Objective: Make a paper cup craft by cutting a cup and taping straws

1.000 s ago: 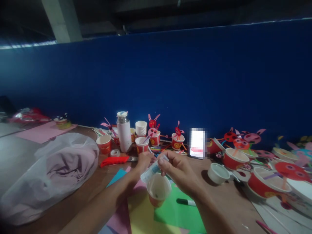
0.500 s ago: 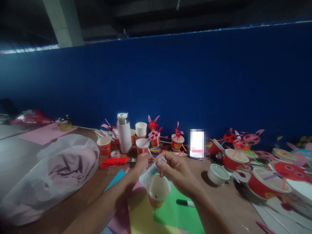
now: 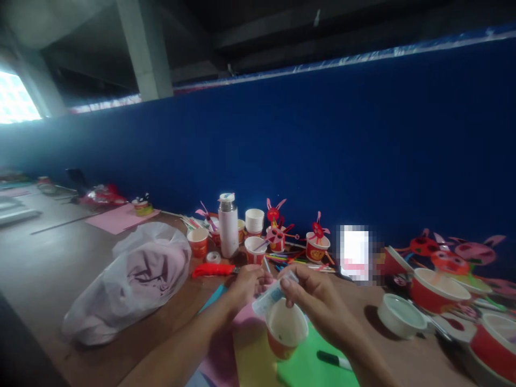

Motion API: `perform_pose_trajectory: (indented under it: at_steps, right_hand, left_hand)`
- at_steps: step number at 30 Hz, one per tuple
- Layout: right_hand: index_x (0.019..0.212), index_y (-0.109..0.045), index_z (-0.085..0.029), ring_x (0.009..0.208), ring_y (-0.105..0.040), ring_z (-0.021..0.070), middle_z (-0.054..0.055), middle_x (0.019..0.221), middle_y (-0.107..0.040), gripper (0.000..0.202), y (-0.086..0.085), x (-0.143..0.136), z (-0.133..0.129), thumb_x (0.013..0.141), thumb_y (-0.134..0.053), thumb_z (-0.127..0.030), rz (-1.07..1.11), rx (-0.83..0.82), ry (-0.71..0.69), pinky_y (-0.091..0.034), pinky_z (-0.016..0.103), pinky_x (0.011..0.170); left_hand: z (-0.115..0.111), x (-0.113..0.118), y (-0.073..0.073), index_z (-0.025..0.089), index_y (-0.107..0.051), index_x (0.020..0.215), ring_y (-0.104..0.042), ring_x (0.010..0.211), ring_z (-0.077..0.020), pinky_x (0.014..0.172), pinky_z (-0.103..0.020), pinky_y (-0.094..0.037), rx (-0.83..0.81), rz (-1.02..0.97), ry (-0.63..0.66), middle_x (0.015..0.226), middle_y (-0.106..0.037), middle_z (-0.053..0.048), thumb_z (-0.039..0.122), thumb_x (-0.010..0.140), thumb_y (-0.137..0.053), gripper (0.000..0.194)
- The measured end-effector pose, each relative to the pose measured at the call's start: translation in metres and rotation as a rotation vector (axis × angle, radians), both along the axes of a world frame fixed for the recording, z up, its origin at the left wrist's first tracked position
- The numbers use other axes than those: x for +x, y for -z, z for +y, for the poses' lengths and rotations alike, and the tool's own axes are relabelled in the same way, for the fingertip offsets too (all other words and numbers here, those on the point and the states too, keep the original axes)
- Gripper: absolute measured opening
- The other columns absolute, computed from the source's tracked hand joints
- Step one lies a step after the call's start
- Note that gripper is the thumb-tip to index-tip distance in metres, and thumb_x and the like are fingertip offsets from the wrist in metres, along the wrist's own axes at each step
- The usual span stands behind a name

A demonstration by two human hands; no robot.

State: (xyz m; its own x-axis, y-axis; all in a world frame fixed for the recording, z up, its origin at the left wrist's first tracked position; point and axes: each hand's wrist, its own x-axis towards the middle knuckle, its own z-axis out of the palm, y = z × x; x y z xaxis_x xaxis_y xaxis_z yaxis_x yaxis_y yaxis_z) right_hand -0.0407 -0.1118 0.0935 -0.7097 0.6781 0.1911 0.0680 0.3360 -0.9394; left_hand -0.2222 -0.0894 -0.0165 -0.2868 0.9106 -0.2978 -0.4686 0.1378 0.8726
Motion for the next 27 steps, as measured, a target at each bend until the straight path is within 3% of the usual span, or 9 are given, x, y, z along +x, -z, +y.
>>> perform_pose_trajectory:
  at_steps: [3, 7, 11, 15, 17, 19, 22, 27]
  right_hand:
    - [0.078, -0.056, -0.018, 0.066, -0.049, 0.0148, 0.002, 0.072, -0.055, 0.030, 0.000, -0.002, -0.003, 0.082, -0.049, -0.047, -0.024, 0.013, 0.008, -0.039, 0.025, 0.060]
    - [0.074, -0.058, -0.018, 0.061, -0.048, 0.0153, 0.003, 0.066, -0.053, 0.034, 0.003, -0.009, -0.007, 0.079, -0.049, -0.050, -0.083, 0.086, 0.054, -0.038, 0.025, 0.054]
    - [0.073, -0.061, -0.020, 0.060, -0.053, 0.0192, 0.004, 0.065, -0.058, 0.034, 0.011, -0.020, -0.007, 0.074, -0.054, -0.053, -0.198, 0.133, -0.018, -0.042, 0.027, 0.054]
    - [0.071, -0.064, -0.021, 0.064, -0.058, 0.0234, 0.005, 0.067, -0.064, 0.032, 0.014, -0.028, -0.008, 0.073, -0.054, -0.052, -0.205, 0.169, -0.043, -0.046, 0.031, 0.060]
    - [0.075, -0.064, -0.021, 0.069, -0.059, 0.0240, 0.005, 0.072, -0.065, 0.030, 0.010, -0.027, -0.013, 0.075, -0.053, -0.049, -0.211, 0.181, -0.044, -0.046, 0.030, 0.061]
    - [0.083, -0.063, -0.021, 0.077, -0.059, 0.0239, 0.005, 0.080, -0.065, 0.026, 0.004, -0.024, -0.023, 0.079, -0.052, -0.044, -0.225, 0.210, -0.027, -0.046, 0.029, 0.064]
    - [0.091, -0.061, -0.021, 0.073, -0.058, 0.0196, 0.004, 0.078, -0.063, 0.022, -0.004, -0.019, -0.035, 0.085, -0.046, -0.037, -0.109, 0.289, -0.004, -0.044, 0.028, 0.065]
    - [0.097, -0.060, -0.022, 0.076, -0.056, 0.0156, 0.002, 0.083, -0.061, 0.017, -0.014, -0.009, -0.034, 0.085, -0.049, -0.028, -0.010, 0.413, 0.013, -0.043, 0.027, 0.069]
  left_hand:
    - [-0.014, -0.005, -0.003, 0.013, -0.051, 0.080, -0.056, 0.051, -0.0137, 0.047, -0.024, -0.041, 0.013, 0.000, -0.017, 0.062, -0.061, -0.004, 0.019, 0.071, -0.052, 0.011]
    - [-0.045, -0.014, -0.014, 0.015, -0.053, 0.086, -0.056, 0.051, -0.0145, 0.043, -0.023, -0.039, 0.064, 0.003, 0.023, 0.067, -0.061, -0.005, 0.041, 0.074, -0.050, 0.028]
    - [-0.079, -0.014, -0.038, 0.010, -0.061, 0.079, -0.057, 0.054, -0.0143, 0.047, -0.024, -0.041, 0.215, 0.020, 0.243, 0.071, -0.062, -0.010, 0.059, 0.070, -0.050, 0.051]
    - [-0.103, -0.005, -0.067, 0.013, -0.062, 0.082, -0.051, 0.049, -0.0105, 0.047, -0.022, -0.038, 0.313, 0.072, 0.412, 0.065, -0.059, -0.004, 0.055, 0.046, -0.073, 0.057]
    - [-0.111, -0.001, -0.079, 0.014, -0.060, 0.079, -0.043, 0.042, -0.0059, 0.042, -0.020, -0.032, 0.288, 0.176, 0.508, 0.057, -0.054, 0.002, 0.052, 0.046, -0.075, 0.052]
    - [-0.116, 0.000, -0.085, 0.015, -0.057, 0.070, -0.034, 0.037, -0.0036, 0.038, -0.018, -0.026, 0.286, 0.238, 0.508, 0.049, -0.044, 0.006, 0.053, 0.056, -0.069, 0.042]
    - [-0.112, -0.001, -0.082, 0.014, -0.056, 0.073, -0.031, 0.036, -0.0041, 0.038, -0.019, -0.027, 0.363, 0.112, 0.671, 0.047, -0.037, 0.006, 0.050, 0.067, -0.062, 0.037]
    - [-0.085, -0.005, -0.076, 0.015, -0.056, 0.066, -0.028, 0.032, -0.0057, 0.035, -0.022, -0.029, 0.297, -0.085, 0.941, 0.041, -0.030, 0.007, 0.056, 0.063, -0.061, 0.042]
